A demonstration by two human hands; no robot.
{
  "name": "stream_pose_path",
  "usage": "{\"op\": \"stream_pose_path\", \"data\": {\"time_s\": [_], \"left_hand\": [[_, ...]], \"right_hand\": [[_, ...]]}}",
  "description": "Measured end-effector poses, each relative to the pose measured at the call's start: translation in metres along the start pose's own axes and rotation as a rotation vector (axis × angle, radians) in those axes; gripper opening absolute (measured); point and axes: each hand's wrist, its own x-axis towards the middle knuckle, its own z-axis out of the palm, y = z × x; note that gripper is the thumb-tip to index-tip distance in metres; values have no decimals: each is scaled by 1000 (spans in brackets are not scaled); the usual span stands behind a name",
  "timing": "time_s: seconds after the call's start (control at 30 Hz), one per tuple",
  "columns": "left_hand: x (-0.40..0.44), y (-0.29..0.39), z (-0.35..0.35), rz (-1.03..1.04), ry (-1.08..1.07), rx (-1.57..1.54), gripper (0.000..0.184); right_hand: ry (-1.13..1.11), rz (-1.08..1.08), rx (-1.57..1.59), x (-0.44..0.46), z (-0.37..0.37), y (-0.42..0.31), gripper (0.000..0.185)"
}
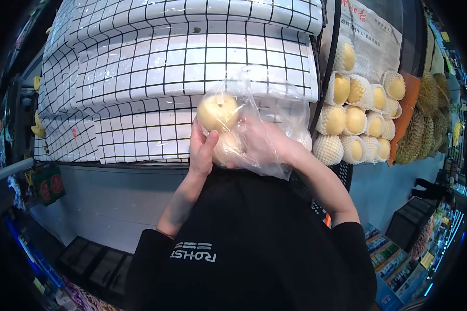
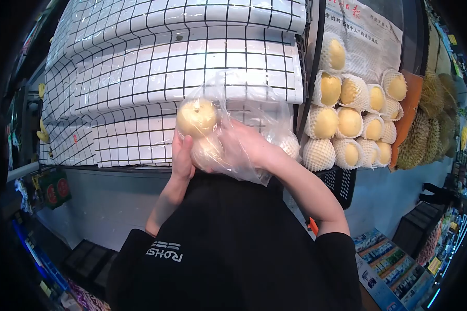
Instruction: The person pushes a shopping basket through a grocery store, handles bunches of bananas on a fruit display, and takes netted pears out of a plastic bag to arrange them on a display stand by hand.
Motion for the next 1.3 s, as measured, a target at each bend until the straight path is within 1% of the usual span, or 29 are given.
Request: {"op": "stream_pose_path", "data": {"time_s": [0.13,0.23,0.3,0.33,0.4,0.43,0.5,0.53,0.6,0.63,0.7,0.83,0.9,0.93,0.97,1.03,1.1,1.13,1.2,1.23,1.3], "left_hand": [[3,8,4,-23,-28,-24,59],[6,19,11,-82,20,16,58],[7,24,12,-175,47,-33,60],[8,26,12,-176,47,-34,60],[11,28,13,-158,2,-101,61],[11,28,12,-158,1,-101,61],[13,28,11,-180,31,-148,63],[13,29,12,-182,29,-145,63],[12,34,17,-182,29,-159,63],[12,36,19,-183,28,-157,63],[11,39,23,-161,30,-128,61],[12,38,26,-136,38,-140,59],[13,37,27,-130,40,-142,57],[13,36,26,-132,39,-142,57],[13,35,23,-168,57,-182,55],[13,33,21,-202,69,-220,54],[11,30,21,-174,114,-128,52],[11,29,21,-174,110,-126,52],[10,27,20,-166,119,-109,52],[10,27,20,-164,113,-108,52],[8,25,21,-139,115,-139,52]], "right_hand": [[17,-18,-65,-2,4,-3,73],[13,-18,-49,-5,-2,-11,74],[155,-56,-131,-9,0,-15,75],[154,-55,-131,-11,1,-17,75],[90,44,-121,-12,2,-21,80],[90,45,-121,-12,0,-24,80],[-15,131,32,-11,-4,-29,87],[-12,132,34,-12,-4,-30,87],[-28,194,126,-16,-2,-30,97],[-27,195,128,-19,1,-27,97],[179,-41,99,-25,8,-19,102],[116,-21,171,-26,3,-22,101],[137,41,87,-27,5,-24,86],[138,43,88,-28,4,-19,86],[139,26,223,-28,3,-12,77],[145,8,355,-26,1,-7,68],[90,76,229,-23,1,-10,53],[95,76,229,-20,0,-9,53],[-117,143,151,-14,-6,-9,50],[-111,142,149,-13,-10,-12,50],[-188,138,110,-11,-20,-18,49]]}}
